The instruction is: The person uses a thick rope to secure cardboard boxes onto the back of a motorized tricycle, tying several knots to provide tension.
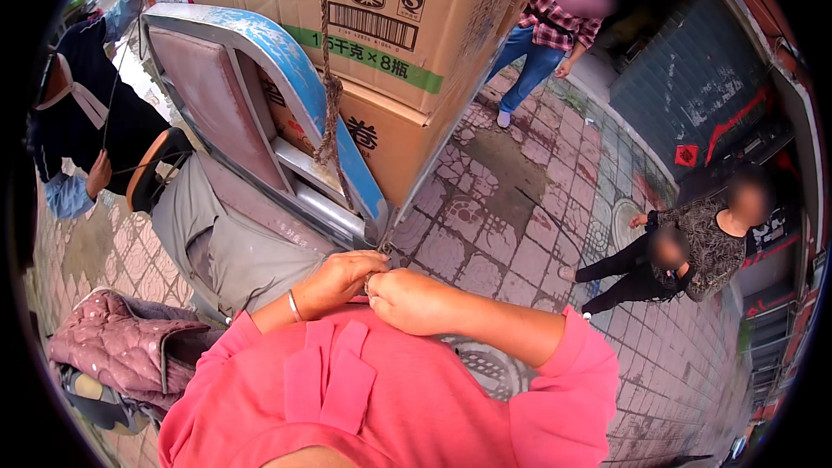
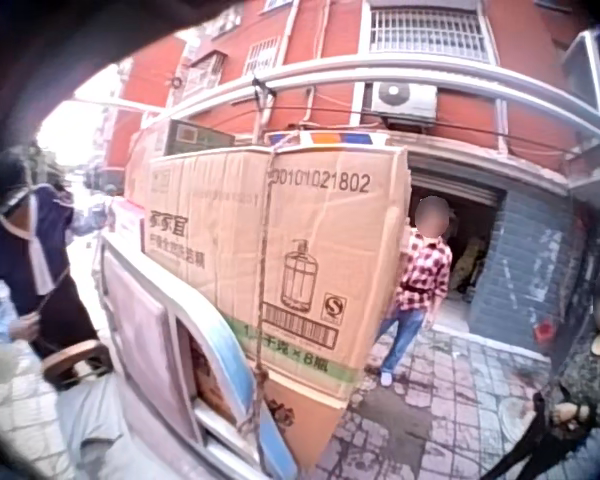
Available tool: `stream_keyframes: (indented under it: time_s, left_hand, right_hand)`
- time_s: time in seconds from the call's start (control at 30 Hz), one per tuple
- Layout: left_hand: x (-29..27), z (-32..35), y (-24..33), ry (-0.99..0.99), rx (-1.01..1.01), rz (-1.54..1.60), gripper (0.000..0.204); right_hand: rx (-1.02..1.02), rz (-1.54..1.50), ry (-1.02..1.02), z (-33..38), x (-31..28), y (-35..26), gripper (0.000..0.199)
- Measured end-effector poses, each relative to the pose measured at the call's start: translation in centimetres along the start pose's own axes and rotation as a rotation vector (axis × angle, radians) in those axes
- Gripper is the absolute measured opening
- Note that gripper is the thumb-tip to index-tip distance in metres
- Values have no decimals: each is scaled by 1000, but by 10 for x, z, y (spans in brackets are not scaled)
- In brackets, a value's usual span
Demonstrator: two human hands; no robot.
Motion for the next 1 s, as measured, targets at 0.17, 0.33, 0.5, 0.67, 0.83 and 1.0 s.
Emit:
stream_keyframes:
  time_s: [0.17, 0.33, 0.5, 0.67, 0.83, 1.0]
  left_hand:
    - [-21, -2, -3, 119, -32, 23, 24]
    - [-40, -46, 13, 54, -46, -25, 25]
    - [-42, -61, 10, 45, -104, -69, 24]
    - [-43, -72, 32, 69, -17, -106, 25]
    - [-135, -73, 86, 459, 191, -172, 22]
    - [-223, -138, 126, 720, 118, 40, 29]
  right_hand:
    - [-40, -74, 64, -6, -18, -5, 21]
    - [-168, -60, 190, -13, -70, -28, 21]
    - [-181, -153, 245, -9, -86, -19, 22]
    - [-202, -196, 306, 6, -89, -10, 22]
    - [-119, -333, 395, 16, -83, 0, 25]
    - [-27, -324, 242, 2, -77, -10, 23]
Point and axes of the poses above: each hand's wrist, its own z-axis away from the middle knuckle, its own x-axis out of the palm, y = z × x, the point moved 8 cm from there along -z, towards the middle knuckle, and after that the axes turned 3 degrees about -x, right-handed, at the moved point
